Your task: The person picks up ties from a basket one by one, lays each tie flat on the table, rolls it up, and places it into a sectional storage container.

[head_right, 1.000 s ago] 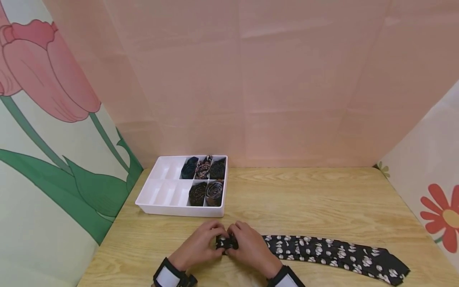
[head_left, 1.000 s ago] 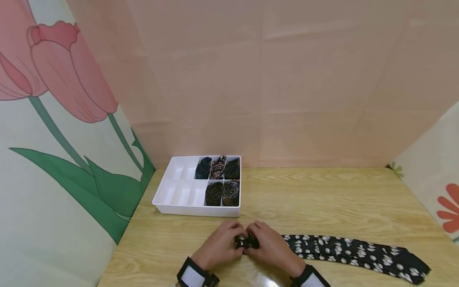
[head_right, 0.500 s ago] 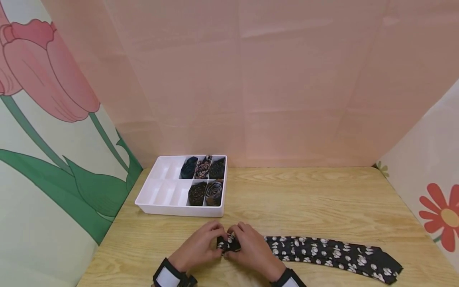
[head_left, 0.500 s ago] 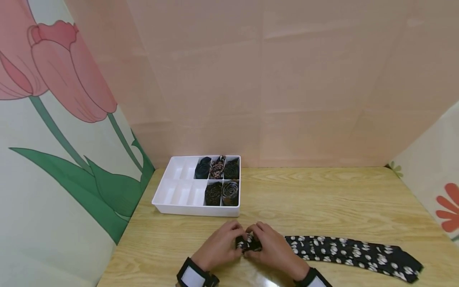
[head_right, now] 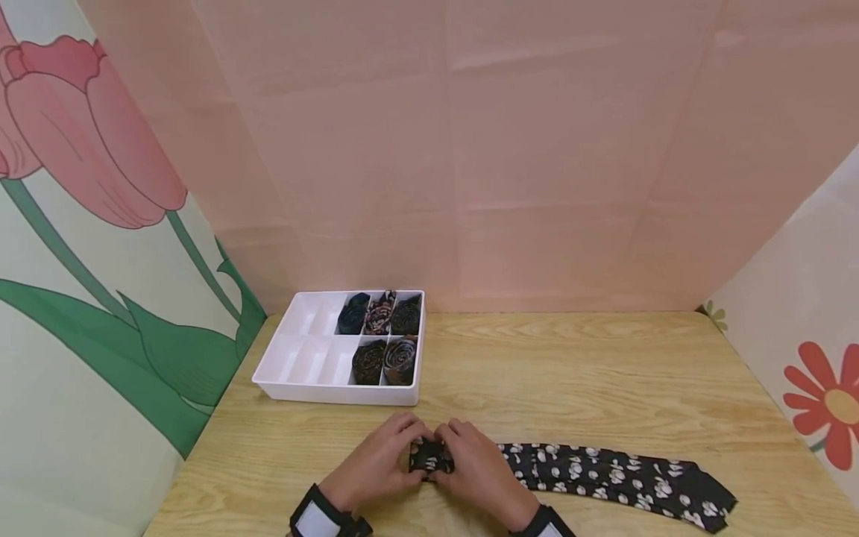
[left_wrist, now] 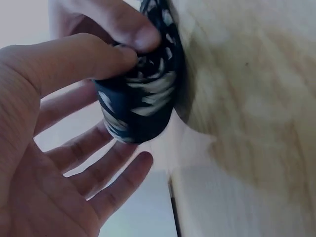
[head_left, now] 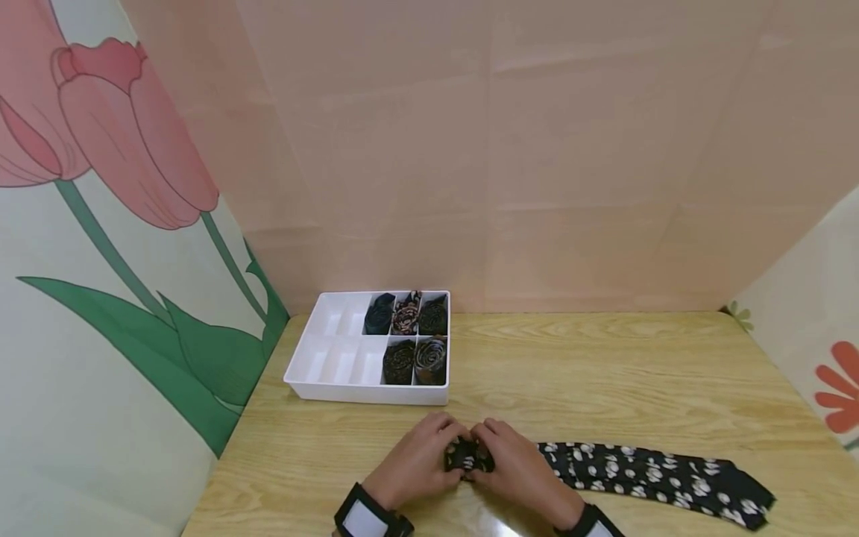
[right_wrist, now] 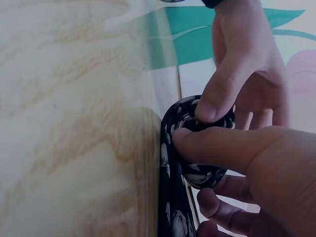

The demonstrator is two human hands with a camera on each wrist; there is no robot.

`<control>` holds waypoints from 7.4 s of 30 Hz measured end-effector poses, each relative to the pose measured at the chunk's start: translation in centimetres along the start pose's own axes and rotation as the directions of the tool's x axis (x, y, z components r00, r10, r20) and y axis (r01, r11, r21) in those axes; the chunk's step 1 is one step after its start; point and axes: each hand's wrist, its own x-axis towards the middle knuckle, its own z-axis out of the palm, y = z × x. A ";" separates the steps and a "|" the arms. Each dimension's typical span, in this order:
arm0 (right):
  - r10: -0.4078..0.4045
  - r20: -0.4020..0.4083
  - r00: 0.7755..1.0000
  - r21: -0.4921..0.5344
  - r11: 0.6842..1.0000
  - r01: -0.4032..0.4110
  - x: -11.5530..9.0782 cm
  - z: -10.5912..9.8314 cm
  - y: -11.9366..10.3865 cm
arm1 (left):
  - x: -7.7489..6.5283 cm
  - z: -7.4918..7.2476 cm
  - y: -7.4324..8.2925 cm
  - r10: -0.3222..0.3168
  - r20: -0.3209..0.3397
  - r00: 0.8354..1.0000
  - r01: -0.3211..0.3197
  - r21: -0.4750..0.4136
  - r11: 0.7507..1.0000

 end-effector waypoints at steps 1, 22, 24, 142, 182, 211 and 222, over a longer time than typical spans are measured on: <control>0.005 0.002 1.000 0.005 1.000 -0.005 -0.1 0.0 0.0 | 0.0 0.0 0.0 0.003 -0.001 1.000 -0.003 0.005 1.000; 0.081 0.034 0.996 0.016 0.996 -0.082 -0.8 0.1 0.4 | 0.1 1.1 0.2 0.072 -0.053 0.996 -0.067 0.087 0.994; 0.095 0.050 0.994 0.026 0.995 -0.096 -0.9 0.0 0.4 | 0.0 1.1 0.2 0.056 -0.051 0.997 -0.052 0.081 0.995; 0.219 0.182 0.959 0.041 0.972 -0.230 -3.0 -1.0 0.4 | 0.1 1.0 2.9 0.117 -0.042 0.992 -0.112 0.115 0.987; 0.175 0.199 0.964 0.101 0.975 -0.198 -3.4 -1.8 0.9 | 0.2 1.2 3.2 0.084 0.020 0.996 -0.085 0.084 0.993; 0.271 0.227 0.936 0.051 0.956 -0.289 -3.8 -1.7 1.5 | 0.0 1.5 2.3 0.058 0.013 0.998 -0.058 0.002 0.998; 0.127 0.170 0.977 0.004 0.992 -0.130 -4.2 -2.1 1.6 | 0.0 1.1 2.2 0.110 0.027 0.994 -0.112 0.055 0.992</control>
